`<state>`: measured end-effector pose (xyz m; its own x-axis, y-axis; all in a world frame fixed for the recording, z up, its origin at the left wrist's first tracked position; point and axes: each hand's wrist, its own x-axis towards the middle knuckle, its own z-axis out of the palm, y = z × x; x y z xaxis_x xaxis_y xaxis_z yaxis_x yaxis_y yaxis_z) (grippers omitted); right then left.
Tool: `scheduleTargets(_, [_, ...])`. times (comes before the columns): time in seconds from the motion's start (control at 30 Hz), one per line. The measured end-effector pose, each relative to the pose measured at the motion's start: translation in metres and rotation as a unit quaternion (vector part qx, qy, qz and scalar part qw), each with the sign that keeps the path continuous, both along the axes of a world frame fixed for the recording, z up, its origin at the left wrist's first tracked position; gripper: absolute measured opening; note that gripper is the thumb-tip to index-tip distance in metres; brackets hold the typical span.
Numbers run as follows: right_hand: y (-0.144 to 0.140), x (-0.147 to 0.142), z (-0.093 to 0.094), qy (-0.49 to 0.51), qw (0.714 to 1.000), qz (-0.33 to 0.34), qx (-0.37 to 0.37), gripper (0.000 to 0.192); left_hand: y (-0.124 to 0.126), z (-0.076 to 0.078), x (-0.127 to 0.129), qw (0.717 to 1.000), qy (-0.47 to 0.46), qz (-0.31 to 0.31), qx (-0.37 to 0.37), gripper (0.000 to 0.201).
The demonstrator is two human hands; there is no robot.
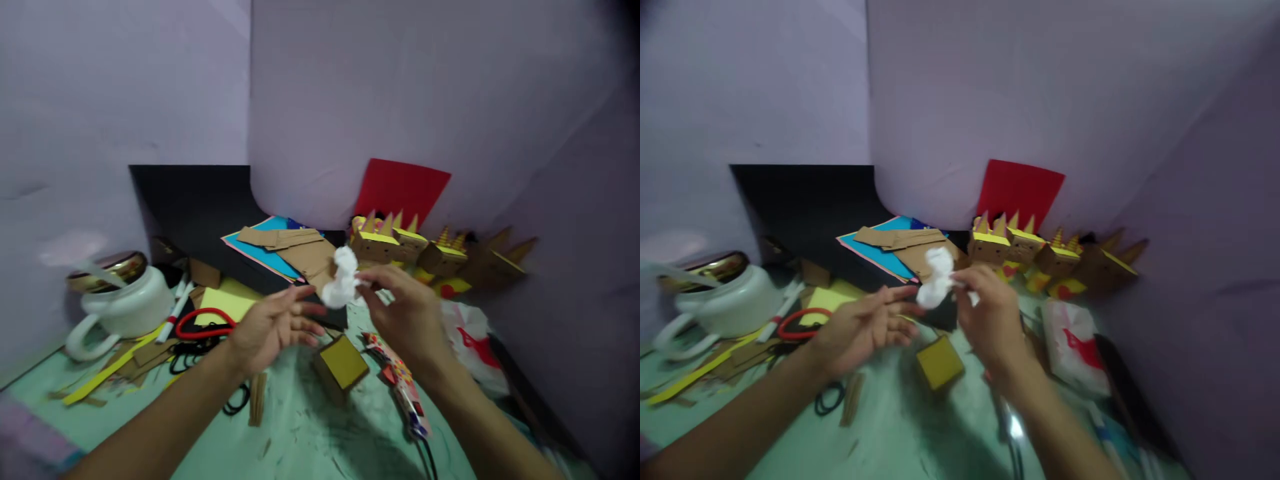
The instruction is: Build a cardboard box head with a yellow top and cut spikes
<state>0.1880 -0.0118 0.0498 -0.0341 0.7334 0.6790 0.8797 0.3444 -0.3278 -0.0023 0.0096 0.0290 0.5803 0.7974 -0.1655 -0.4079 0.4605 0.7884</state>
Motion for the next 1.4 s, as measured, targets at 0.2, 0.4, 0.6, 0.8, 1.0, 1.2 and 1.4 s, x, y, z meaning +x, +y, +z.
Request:
scheduleTargets(0.2, [-0.026, -0.056, 0.013, -0.051, 0.984, 0.163, -0.046, 0.048, 0.009, 0.006, -0.018, 0.900, 0.296, 0.225, 0.228, 0.019])
scheduleTargets(0.4, [-0.053, 0.000, 0.008, -0.046, 0.994, 0.088, -0.043, 0.031, 0.042, 0.026, -0.091, 0.544, 0.755, 0.265, 0.253, 0.023])
scheduleTargets(0.6, [-0.100, 0.046, -0.010, 0.043, 0.996, -0.043, -0.071, 0.023, 0.036, 0.006, -0.090, 0.377, 0.824, 0.152, 0.395, 0.062])
scheduleTargets(0.8, [-0.137, 0.067, -0.033, 0.078, 0.984, -0.127, -0.096, 0.019, 0.037, 0.000, -0.082, 0.400, 0.781, 0.192, 0.439, 0.036])
scheduleTargets(1.0, [-0.148, 0.070, -0.063, 0.162, 0.964, -0.157, -0.140, 0.018, 0.035, -0.004, -0.061, 0.538, 0.664, 0.335, 0.396, 0.044])
scheduleTargets(1.2, [-0.145, 0.065, -0.082, 0.273, 0.920, -0.216, -0.179, 0.036, -0.019, -0.018, -0.011, 0.756, 0.519, 0.014, 0.398, 0.086])
scheduleTargets(1.4, [-0.142, 0.058, -0.100, 0.315, 0.896, -0.264, -0.170, 0.042, -0.056, -0.035, 0.031, 0.675, 0.668, -0.042, 0.312, 0.086])
